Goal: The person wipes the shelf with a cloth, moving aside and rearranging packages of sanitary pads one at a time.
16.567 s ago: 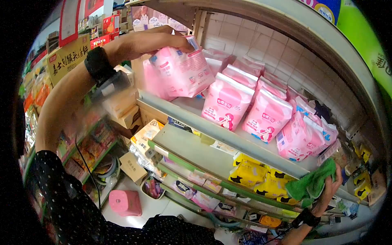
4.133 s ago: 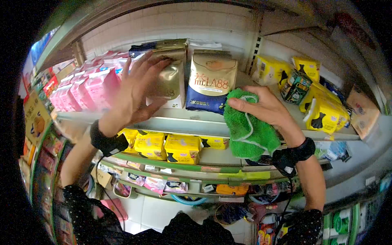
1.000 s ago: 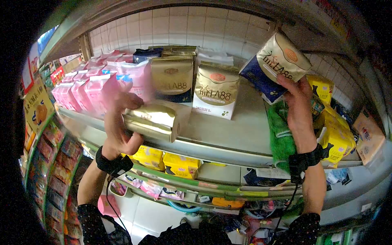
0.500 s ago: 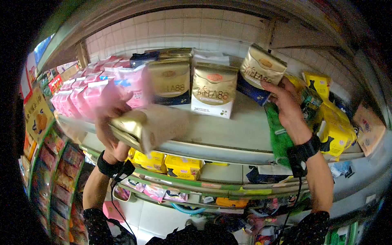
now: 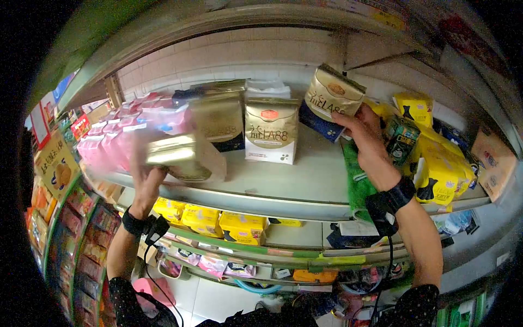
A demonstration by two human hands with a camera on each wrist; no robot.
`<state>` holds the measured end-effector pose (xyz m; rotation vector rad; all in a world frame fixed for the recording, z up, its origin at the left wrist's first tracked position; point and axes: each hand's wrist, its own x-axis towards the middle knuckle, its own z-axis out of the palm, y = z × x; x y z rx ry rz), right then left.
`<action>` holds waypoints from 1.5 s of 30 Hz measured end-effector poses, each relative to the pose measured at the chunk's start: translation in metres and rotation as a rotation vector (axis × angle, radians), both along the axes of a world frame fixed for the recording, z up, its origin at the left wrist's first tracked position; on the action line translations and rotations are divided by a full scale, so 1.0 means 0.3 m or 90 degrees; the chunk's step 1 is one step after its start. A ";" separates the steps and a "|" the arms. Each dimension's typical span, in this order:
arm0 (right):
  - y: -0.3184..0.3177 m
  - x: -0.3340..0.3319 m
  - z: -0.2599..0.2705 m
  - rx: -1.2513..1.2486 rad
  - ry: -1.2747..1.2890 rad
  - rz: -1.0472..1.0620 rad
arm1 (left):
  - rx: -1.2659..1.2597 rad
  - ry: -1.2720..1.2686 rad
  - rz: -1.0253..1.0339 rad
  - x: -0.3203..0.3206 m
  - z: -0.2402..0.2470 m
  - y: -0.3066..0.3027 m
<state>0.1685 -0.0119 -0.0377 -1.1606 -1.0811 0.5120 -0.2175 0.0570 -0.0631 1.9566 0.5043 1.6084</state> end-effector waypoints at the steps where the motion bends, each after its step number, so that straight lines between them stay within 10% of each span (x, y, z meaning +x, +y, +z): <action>1: 0.004 0.016 -0.005 -0.008 -0.022 -0.007 | 0.049 0.051 0.035 -0.009 0.000 0.000; 7: 0.024 0.017 -0.033 -0.146 -0.068 0.030 | -0.004 -0.265 -0.057 -0.053 -0.040 0.053; 18: 0.004 0.012 -0.008 0.070 -0.102 -0.031 | 0.099 -0.014 0.104 -0.042 -0.051 0.034; 29: -0.122 -0.246 0.199 0.170 -0.490 -0.004 | 0.426 0.541 0.559 -0.168 0.100 0.066; 37: 0.129 -0.528 0.250 0.110 -0.808 0.100 | 0.422 0.775 0.336 -0.109 0.244 0.116; 40: 0.255 -0.541 0.233 0.068 -0.898 0.087 | 0.184 0.904 0.238 -0.093 0.264 0.171; 45: 0.300 -0.578 0.210 -0.002 -1.013 0.082 | 0.301 0.799 0.307 -0.113 0.205 0.128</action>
